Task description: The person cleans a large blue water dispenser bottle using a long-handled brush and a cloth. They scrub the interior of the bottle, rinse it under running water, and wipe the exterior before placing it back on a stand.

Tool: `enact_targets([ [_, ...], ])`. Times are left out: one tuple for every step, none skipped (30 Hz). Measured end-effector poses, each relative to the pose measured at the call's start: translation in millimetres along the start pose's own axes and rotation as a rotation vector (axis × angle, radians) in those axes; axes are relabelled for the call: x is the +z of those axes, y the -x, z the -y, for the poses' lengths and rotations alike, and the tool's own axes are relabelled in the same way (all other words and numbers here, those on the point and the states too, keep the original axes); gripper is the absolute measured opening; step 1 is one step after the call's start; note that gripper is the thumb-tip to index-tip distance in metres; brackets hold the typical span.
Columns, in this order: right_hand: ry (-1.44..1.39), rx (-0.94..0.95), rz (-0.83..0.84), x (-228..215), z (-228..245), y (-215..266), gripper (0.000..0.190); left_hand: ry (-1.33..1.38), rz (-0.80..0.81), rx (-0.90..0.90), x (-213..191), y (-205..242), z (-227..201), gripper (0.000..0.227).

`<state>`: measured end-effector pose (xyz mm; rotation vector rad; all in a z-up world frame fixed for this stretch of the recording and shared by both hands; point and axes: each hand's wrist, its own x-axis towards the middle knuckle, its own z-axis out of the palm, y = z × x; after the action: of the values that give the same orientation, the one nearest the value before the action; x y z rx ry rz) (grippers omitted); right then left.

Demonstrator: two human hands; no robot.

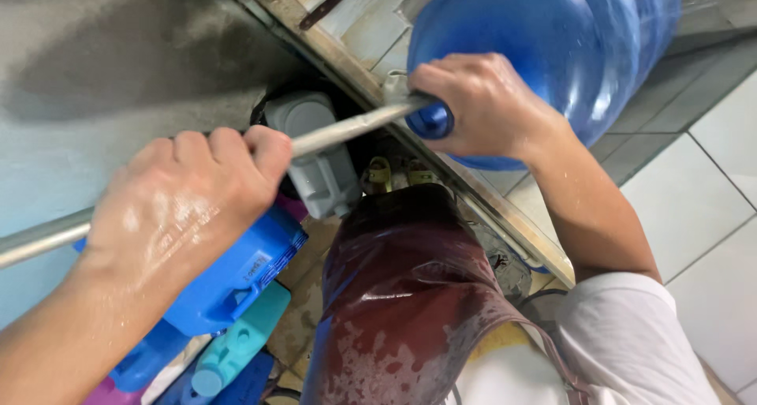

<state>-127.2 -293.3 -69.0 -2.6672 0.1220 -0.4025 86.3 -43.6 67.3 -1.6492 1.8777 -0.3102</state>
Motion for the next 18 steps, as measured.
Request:
enact_targets([
  [0.039, 0.020, -0.005, -1, 2, 0, 0.044, 0.026, 0.006, -0.035, 8, 1, -4, 0.011],
  [0.084, 0.042, -0.017, 2, 6, -2, 0.047, 0.274, 0.202, -0.107, 18, 0, -15, 0.016],
  [0.129, 0.066, -0.028, 8, 12, -4, 0.050, 0.520, 0.398, -0.184, 28, 1, -29, 0.025],
  [0.189, 0.016, -0.152, 18, 22, -4, 0.056, 0.769, 0.493, -0.294, 38, 2, -46, 0.027],
  [0.249, -0.033, -0.275, 30, 34, -3, 0.064, 1.018, 0.586, -0.406, 48, 2, -66, 0.034],
  [0.210, 0.046, -0.402, 45, 51, 0, 0.057, 1.512, 0.530, -0.359, 53, 8, -89, 0.035],
  [0.169, 0.125, -0.528, 57, 65, 3, 0.051, 2.002, 0.439, -0.288, 58, 17, -105, 0.039],
  [0.181, 0.133, -0.631, 66, 70, 6, 0.048, 2.066, 0.499, -0.318, 62, 25, -113, 0.039],
  [0.195, 0.140, -0.734, 72, 70, 7, 0.046, 2.127, 0.561, -0.349, 65, 30, -120, 0.038],
  [0.208, 0.149, -0.826, 74, 67, 13, 0.044, 2.194, 0.633, -0.382, 63, 35, -129, 0.038],
  [0.181, 0.097, -0.737, 74, 61, 19, 0.045, 2.258, 0.707, -0.416, 62, 37, -131, 0.037],
  [0.142, 0.042, -0.647, 72, 53, 23, 0.046, 2.321, 0.785, -0.469, 58, 42, -130, 0.037],
  [0.101, -0.013, -0.557, 69, 46, 27, 0.048, 2.001, 0.613, -0.418, 52, 46, -125, 0.034],
  [0.045, -0.081, -0.468, 61, 35, 25, 0.047, 1.672, 0.422, -0.363, 52, 39, -112, 0.031],
  [-0.008, -0.150, -0.378, 51, 26, 23, 0.046, 1.337, 0.242, -0.308, 51, 30, -97, 0.028],
  [-0.069, -0.218, -0.285, 43, 22, 18, 0.046, 1.143, 0.391, -0.305, 46, 27, -84, 0.026],
  [-0.089, -0.187, -0.127, 35, 20, 9, 0.042, 0.942, 0.531, -0.304, 42, 25, -70, 0.025],
  [-0.105, -0.152, 0.036, 27, 19, 1, 0.038, 0.795, 0.421, -0.244, 38, 22, -59, 0.020],
])
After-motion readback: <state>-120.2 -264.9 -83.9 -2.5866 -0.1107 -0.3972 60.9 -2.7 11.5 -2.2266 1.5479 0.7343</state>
